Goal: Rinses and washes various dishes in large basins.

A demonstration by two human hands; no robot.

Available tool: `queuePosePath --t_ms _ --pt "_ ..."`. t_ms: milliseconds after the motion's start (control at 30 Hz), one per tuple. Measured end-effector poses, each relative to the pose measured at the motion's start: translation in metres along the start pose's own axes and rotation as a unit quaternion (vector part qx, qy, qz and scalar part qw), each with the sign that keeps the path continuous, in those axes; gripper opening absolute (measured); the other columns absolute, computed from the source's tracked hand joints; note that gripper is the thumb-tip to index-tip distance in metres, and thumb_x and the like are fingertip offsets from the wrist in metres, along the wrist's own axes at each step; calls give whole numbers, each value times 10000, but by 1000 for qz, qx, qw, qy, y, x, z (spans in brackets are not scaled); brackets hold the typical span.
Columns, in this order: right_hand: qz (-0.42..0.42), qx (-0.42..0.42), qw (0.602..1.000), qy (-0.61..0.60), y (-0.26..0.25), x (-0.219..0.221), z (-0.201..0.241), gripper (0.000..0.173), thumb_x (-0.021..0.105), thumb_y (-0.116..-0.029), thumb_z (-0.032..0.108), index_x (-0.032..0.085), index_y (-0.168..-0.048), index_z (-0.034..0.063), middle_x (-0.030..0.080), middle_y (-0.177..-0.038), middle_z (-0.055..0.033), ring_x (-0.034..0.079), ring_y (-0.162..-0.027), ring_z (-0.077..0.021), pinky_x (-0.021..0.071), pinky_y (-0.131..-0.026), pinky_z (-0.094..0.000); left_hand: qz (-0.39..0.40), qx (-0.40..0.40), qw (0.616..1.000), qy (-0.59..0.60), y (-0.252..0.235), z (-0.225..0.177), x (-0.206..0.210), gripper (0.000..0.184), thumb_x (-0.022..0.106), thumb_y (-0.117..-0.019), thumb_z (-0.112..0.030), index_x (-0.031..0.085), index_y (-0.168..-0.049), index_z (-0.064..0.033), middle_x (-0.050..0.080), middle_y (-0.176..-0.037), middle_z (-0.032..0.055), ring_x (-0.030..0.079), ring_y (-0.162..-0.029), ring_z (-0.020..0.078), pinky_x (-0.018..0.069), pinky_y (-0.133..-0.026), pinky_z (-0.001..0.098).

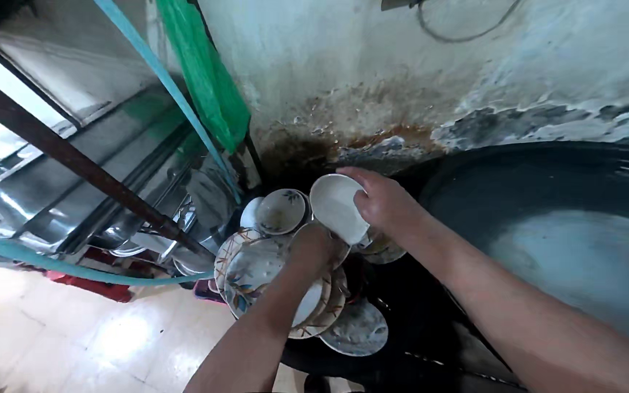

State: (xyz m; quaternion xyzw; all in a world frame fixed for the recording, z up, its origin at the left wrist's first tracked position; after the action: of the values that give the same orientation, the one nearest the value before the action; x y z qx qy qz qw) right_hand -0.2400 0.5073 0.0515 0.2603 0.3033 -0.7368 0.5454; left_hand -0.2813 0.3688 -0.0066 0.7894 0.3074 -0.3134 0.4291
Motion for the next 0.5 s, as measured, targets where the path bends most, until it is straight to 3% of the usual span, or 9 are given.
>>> queuePosePath --t_ms 67,133,233,333,400,500 --pt "-65 -78 994 33 5 -2 0 498 478 -983 -59 556 -1450 97 594 -1395 -213 619 -1231 -400 526 -983 -572 13 -2 994 112 1 6 -12 350 635 -1010 -263 634 -1202 30 657 -1088 246 659 -960 366 539 -837 555" --pt "-101 -108 988 53 12 -9 -13 504 479 -972 -58 568 -1439 111 571 -1424 -199 598 -1262 -389 529 -995 -565 1 -24 968 250 9 19 -25 356 606 -1026 -235 603 -1300 -8 667 -1117 221 674 -939 321 571 -810 500" --pt "-119 -75 988 64 37 -31 -48 506 491 -968 -69 568 -1435 110 557 -1444 -191 553 -1319 -398 484 -1045 -618 -27 -29 893 449 27 41 -38 358 557 -1051 -206 551 -1380 -65 667 -1116 156 662 -898 239 570 -763 410" --pt "-142 -3 988 65 83 -58 -103 522 492 -938 -71 557 -1437 65 565 -1412 -239 555 -1292 -440 458 -1039 -662 -38 17 831 555 42 50 -36 286 532 -1053 -154 584 -1314 -48 692 -1059 131 691 -870 214 594 -748 387" --pt "-155 70 982 77 122 -74 -140 524 485 -945 -100 550 -1440 58 553 -1413 -263 553 -1271 -488 445 -1000 -722 -41 38 858 511 51 40 -24 240 557 -1038 -96 608 -1259 -17 697 -1033 125 695 -866 203 596 -770 378" --pt "-188 131 967 112 180 -88 -185 518 473 -928 -99 561 -1420 38 549 -1396 -297 537 -1257 -543 426 -966 -767 -24 108 946 304 61 10 6 273 638 -1002 -141 679 -1247 -28 715 -1121 102 694 -1010 169 572 -924 372"
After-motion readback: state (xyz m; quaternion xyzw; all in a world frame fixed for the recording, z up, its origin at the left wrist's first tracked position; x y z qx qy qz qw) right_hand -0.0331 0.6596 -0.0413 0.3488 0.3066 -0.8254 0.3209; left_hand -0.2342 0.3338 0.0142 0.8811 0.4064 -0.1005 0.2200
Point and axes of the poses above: each hand's wrist, its own y-axis away from the middle knuckle, its own x-axis out of the palm, z = x × y, the point moved 3 cm from there along -y, towards the middle knuckle
